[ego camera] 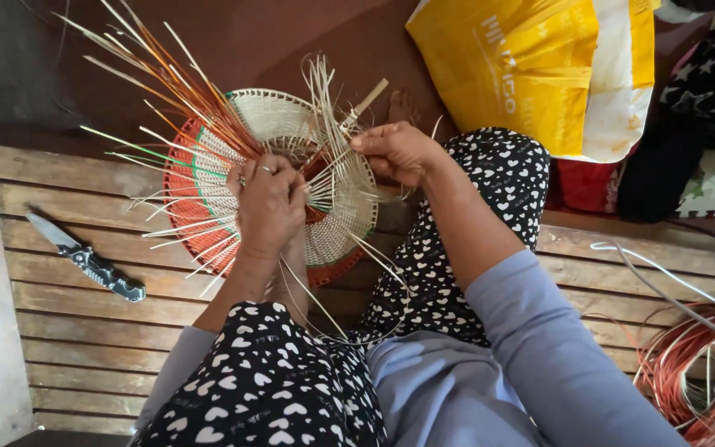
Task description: A person is weaving a traditional fan, tucking in the ends of the material and using a knife to trim the excess.
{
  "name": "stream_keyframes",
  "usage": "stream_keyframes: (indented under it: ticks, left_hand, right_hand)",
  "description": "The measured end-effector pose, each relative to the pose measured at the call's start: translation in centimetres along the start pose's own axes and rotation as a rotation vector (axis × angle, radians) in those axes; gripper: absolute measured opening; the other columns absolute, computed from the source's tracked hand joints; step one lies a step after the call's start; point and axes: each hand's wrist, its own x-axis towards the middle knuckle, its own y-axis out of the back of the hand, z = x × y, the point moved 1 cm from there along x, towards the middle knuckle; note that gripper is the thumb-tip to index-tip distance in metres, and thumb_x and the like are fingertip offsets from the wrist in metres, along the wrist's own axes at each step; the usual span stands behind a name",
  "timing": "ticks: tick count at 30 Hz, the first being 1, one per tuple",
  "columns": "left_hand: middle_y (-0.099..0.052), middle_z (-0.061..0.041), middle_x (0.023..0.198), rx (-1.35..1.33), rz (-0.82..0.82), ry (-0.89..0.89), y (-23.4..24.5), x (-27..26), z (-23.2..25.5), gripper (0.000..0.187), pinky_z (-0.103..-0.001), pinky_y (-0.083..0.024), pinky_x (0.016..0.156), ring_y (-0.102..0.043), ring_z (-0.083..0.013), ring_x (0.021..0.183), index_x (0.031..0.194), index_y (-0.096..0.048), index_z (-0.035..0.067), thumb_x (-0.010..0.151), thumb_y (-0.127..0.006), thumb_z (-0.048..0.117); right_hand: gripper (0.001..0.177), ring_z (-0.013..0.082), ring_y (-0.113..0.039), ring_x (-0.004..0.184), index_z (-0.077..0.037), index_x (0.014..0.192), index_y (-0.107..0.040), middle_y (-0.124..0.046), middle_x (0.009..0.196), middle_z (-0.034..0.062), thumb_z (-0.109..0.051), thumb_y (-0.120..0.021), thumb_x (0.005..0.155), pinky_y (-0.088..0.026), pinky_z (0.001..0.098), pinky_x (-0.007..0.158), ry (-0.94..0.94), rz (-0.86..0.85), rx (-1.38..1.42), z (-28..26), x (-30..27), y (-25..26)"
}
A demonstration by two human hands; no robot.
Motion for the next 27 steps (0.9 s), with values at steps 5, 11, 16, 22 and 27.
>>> stream_keyframes:
  ticks: [5,11,16,22,27]
  left_hand:
    - [-0.064,0.0,0.104,0.119,0.073,-0.054,6.0,0.0,1.8,0.002,-0.046,-0.035,0.1,-0.056,-0.0264,0.103,0.085,-0.073,0.022,0.085,-0.074,0.024]
    - [-0.069,0.004,0.08,0.005,0.058,0.148,7.7,-4.9,-7.0,0.015,-0.036,-0.056,0.076,-0.07,-0.0224,0.077,0.096,-0.077,0.03,0.084,-0.086,0.033]
    - [-0.068,0.007,0.067,0.079,0.076,0.351,6.6,-10.3,-6.8,0.005,-0.036,-0.057,0.067,-0.069,-0.0243,0.063,0.089,-0.076,0.037,0.089,-0.081,0.036]
    - [-0.07,-0.004,0.068,0.006,0.066,0.412,7.1,-11.8,-3.1,0.012,-0.051,-0.058,0.068,-0.072,-0.0354,0.072,0.091,-0.076,0.028,0.082,-0.073,0.019]
    - [-0.074,0.001,0.092,0.228,-0.346,0.323,2.9,-12.3,-10.4,0.024,-0.05,-0.062,0.082,-0.075,-0.0302,0.088,0.108,-0.073,0.036,0.088,-0.06,0.041]
  right_hand:
    - [0.015,0.0065,-0.045,0.037,0.001,0.095,-0.076,-0.059,0.06,0.0055,-0.007,-0.081,0.084,-0.029,0.0184,0.035,0.038,0.042,-0.092,0.6,0.9,0.3]
    - [0.02,0.0065,-0.036,0.029,-0.002,0.095,-0.077,-0.048,0.047,0.0031,-0.018,-0.081,0.084,-0.022,0.0176,0.032,0.065,0.079,-0.22,0.7,0.7,0.1]
    - [0.021,0.006,-0.028,0.027,-0.006,0.095,-0.078,-0.043,0.042,0.0031,-0.023,-0.081,0.083,-0.018,0.0168,0.032,0.051,0.095,-0.268,0.8,0.7,0.2]
    - [0.021,0.0054,-0.038,0.03,-0.003,0.095,-0.078,-0.05,0.045,0.0029,-0.018,-0.081,0.081,-0.024,0.0166,0.033,0.075,0.103,-0.288,0.4,0.2,-0.2]
    - [0.022,0.0077,-0.028,0.028,-0.004,0.098,-0.078,-0.044,0.042,0.005,-0.022,-0.081,0.085,-0.02,0.0197,0.034,0.076,0.1,-0.336,0.6,0.7,0.1]
